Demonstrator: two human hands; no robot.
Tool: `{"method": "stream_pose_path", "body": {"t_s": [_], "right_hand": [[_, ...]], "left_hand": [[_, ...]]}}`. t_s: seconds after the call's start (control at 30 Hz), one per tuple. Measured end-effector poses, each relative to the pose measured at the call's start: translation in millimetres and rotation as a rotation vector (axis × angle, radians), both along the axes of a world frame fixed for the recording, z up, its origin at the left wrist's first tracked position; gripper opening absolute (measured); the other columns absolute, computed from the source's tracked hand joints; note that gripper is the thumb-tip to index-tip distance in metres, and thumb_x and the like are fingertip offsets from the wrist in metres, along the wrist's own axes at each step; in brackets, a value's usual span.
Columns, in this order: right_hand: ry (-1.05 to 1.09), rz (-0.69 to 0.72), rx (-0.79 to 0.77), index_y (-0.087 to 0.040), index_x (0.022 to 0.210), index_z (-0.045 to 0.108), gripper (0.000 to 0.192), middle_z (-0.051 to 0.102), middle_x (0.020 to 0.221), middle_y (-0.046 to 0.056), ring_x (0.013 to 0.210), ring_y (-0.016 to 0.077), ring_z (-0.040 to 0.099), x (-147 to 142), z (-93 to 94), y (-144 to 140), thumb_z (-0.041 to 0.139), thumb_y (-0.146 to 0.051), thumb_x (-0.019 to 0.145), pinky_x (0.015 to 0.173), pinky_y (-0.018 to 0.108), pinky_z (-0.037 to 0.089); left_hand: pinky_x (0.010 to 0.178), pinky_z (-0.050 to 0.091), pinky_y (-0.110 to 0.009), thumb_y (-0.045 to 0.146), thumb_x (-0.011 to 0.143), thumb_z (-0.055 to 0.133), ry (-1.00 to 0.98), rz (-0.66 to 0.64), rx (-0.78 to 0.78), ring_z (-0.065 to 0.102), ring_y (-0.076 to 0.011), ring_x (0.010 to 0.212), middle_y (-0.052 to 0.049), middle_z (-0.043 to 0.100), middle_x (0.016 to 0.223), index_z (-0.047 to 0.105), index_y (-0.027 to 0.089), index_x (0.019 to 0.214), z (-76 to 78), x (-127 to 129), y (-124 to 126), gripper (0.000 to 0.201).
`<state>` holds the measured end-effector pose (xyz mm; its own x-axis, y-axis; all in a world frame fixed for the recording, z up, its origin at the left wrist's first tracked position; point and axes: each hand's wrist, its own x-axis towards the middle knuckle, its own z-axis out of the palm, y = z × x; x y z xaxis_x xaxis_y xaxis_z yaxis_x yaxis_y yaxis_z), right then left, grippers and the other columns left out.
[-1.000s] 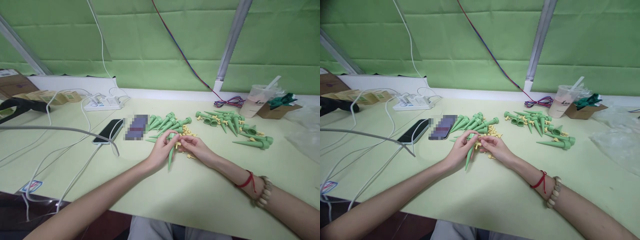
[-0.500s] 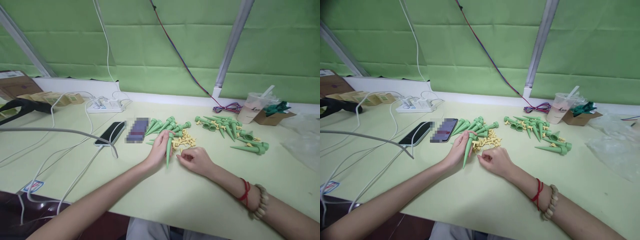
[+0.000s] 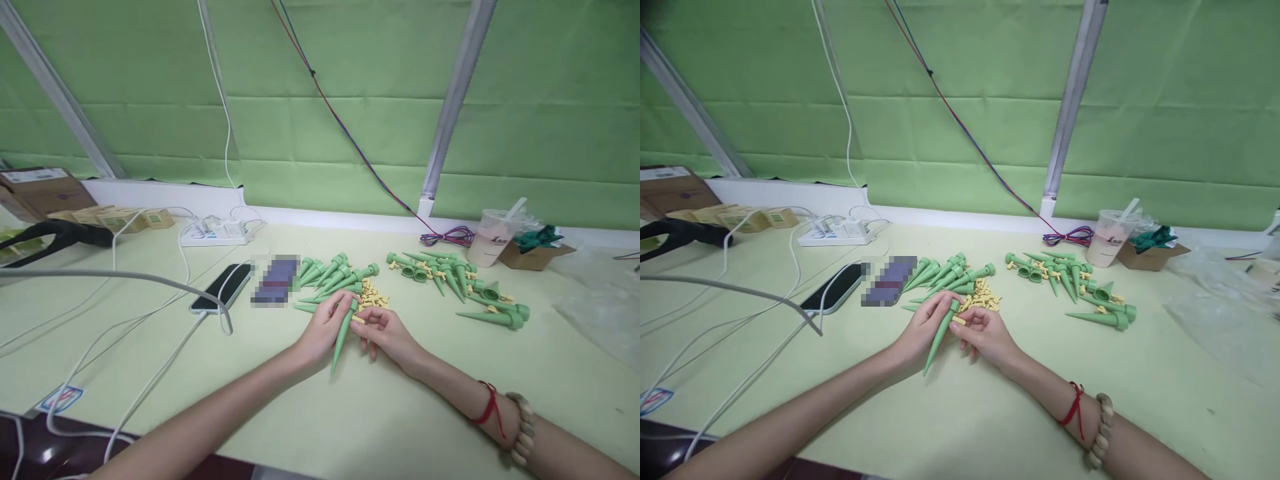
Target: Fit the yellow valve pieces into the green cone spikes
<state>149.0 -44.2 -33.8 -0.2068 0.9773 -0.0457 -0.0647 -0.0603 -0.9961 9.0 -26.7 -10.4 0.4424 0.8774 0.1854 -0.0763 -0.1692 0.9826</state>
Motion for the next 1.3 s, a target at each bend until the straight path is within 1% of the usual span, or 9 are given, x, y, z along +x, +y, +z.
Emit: {"method": "stream_pose_path", "body": {"t_s": [0.17, 0.43, 0.67, 0.73, 0.83, 0.97, 1.07, 1.17, 1.3], "right_hand": [[0.078, 0.053, -0.009, -0.016, 0.071, 0.049, 0.041, 0.054, 0.057, -0.006, 0.047, 0.0066, 0.051, 4.2, -2.0, 3.9, 0.077, -0.042, 0.055, 0.039, 0.018, 0.046], [-0.024, 0.249, -0.053, -0.012, 0.072, 0.058, 0.038, 0.062, 0.063, 0.001, 0.05, 0.009, 0.059, 9.1, -1.2, 5.5, 0.068, -0.048, 0.065, 0.047, 0.02, 0.05], [-0.085, 0.137, -0.078, -0.012, 0.07, 0.06, 0.036, 0.062, 0.061, 0.0, 0.041, 0.0064, 0.052, 9.8, 3.8, 2.2, 0.07, -0.046, 0.063, 0.045, 0.021, 0.049], [-0.179, 0.09, 0.0, -0.014, 0.069, 0.057, 0.029, 0.06, 0.057, -0.001, 0.039, 0.0071, 0.051, 9.9, 3.3, 0.9, 0.066, -0.042, 0.068, 0.042, 0.021, 0.046], [-0.392, -0.037, 0.324, -0.018, 0.064, 0.051, 0.018, 0.054, 0.052, -0.003, 0.042, 0.008, 0.05, 13.3, -0.4, 0.5, 0.061, -0.031, 0.07, 0.044, 0.02, 0.042], [-0.541, -0.143, 0.635, -0.02, 0.056, 0.041, 0.024, 0.049, 0.05, -0.004, 0.044, 0.0073, 0.044, 18.5, -4.1, 0.3, 0.06, -0.028, 0.069, 0.046, 0.02, 0.038], [-0.387, -0.017, 0.431, -0.018, 0.066, 0.05, 0.021, 0.054, 0.055, -0.002, 0.041, 0.0077, 0.047, 17.4, -0.4, -1.6, 0.057, -0.036, 0.074, 0.042, 0.02, 0.04], [-0.075, 0.195, 0.092, -0.015, 0.082, 0.055, 0.038, 0.06, 0.063, 0.002, 0.04, 0.0103, 0.053, 14.0, 4.6, -2.7, 0.047, -0.051, 0.08, 0.036, 0.022, 0.043], [0.201, 0.329, -0.164, -0.015, 0.082, 0.056, 0.04, 0.059, 0.072, 0.002, 0.043, 0.0079, 0.053, 14.9, 7.0, -0.9, 0.051, -0.054, 0.079, 0.031, 0.017, 0.042]], "left_hand": [[0.055, 0.043, -0.022, 0.045, 0.084, 0.046, 0.017, 0.036, 0.02, 0.054, -0.012, 0.06, 0.0, 0.056, 0.069, 0.057, 0.016, 0.083, -0.4, -0.3, 1.0, 0.031], [0.045, 0.037, -0.02, 0.046, 0.084, 0.045, -0.005, -0.046, -0.057, 0.05, -0.0095, 0.046, 0.003, 0.051, 0.057, 0.052, 0.017, 0.082, -2.6, 0.3, -1.4, 0.03], [0.043, 0.036, -0.019, 0.044, 0.083, 0.048, -0.068, -0.033, -0.113, 0.049, -0.0082, 0.044, 0.005, 0.048, 0.051, 0.046, 0.017, 0.072, -2.7, 1.1, -1.0, 0.03], [0.039, 0.033, -0.018, 0.045, 0.083, 0.048, -0.068, -0.013, -0.141, 0.043, -0.0065, 0.038, 0.007, 0.044, 0.047, 0.044, 0.018, 0.07, -2.2, 2.0, -2.1, 0.031], [0.032, 0.028, -0.019, 0.05, 0.082, 0.047, -0.04, -0.003, -0.24, 0.035, -0.0062, 0.029, 0.009, 0.038, 0.04, 0.044, 0.019, 0.07, -0.3, 3.5, -5.3, 0.034], [0.029, 0.028, -0.019, 0.057, 0.082, 0.039, -0.059, -0.087, -0.358, 0.037, -0.0088, 0.025, 0.008, 0.037, 0.034, 0.049, 0.018, 0.077, 6.5, 1.1, -6.1, 0.04], [0.028, 0.029, -0.019, 0.057, 0.082, 0.039, -0.086, -0.046, -0.273, 0.04, -0.0099, 0.025, 0.007, 0.039, 0.033, 0.053, 0.017, 0.089, 12.4, -4.8, -1.3, 0.043], [0.029, 0.034, -0.021, 0.055, 0.083, 0.041, -0.081, -0.049, -0.166, 0.043, -0.0115, 0.026, 0.006, 0.045, 0.036, 0.054, 0.017, 0.099, 15.4, -9.5, 2.2, 0.043], [0.036, 0.039, -0.021, 0.05, 0.086, 0.04, -0.048, -0.134, -0.083, 0.05, -0.0117, 0.034, 0.005, 0.051, 0.041, 0.054, 0.017, 0.101, 15.7, -10.2, 0.4, 0.039]]}}
